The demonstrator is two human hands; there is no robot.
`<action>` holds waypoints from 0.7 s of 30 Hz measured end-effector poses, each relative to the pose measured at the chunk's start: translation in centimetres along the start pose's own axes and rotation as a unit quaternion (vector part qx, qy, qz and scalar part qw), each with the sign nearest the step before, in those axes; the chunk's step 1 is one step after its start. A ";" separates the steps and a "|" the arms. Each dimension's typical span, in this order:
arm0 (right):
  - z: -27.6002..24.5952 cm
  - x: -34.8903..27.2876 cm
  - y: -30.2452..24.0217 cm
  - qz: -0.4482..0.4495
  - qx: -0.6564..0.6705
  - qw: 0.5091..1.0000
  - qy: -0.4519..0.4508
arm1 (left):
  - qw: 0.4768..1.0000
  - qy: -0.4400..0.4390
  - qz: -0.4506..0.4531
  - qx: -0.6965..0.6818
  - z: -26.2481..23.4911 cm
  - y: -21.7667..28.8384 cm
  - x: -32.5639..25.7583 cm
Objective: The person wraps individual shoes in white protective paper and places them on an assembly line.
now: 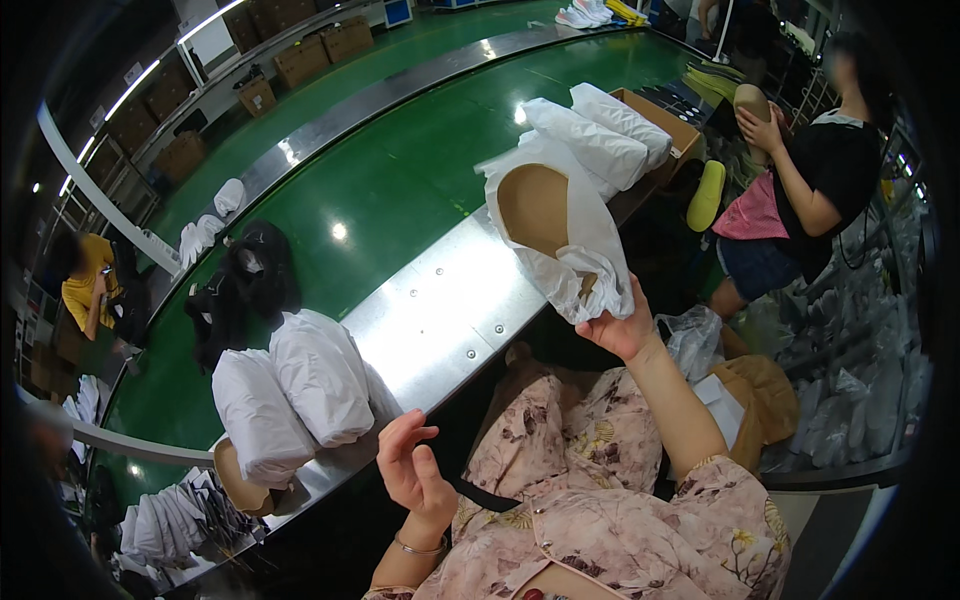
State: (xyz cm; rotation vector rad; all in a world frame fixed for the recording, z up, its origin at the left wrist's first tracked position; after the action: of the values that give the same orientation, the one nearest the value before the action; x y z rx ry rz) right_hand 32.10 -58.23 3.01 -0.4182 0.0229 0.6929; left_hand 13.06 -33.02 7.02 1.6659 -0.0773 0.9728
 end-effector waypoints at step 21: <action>-0.1 5.2 -11.1 -0.454 -0.575 0.664 0.152 | 0.990 0.011 -0.134 0.044 -1.0 -3.2 -2.9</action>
State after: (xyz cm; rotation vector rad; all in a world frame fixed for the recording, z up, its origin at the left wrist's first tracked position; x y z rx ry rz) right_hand 43.04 -62.72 6.14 -1.6391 -0.3164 -0.4958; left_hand 12.26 -32.27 2.77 1.6938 0.2028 0.7988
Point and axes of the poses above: each hand's wrist, its own x-axis towards the middle knuckle, its own z-axis out of the palm, y = z × x, the point moved 3 cm from there along x, towards the middle knuckle, and after that the axes turned 4 degrees about z, right-handed, at the moved point
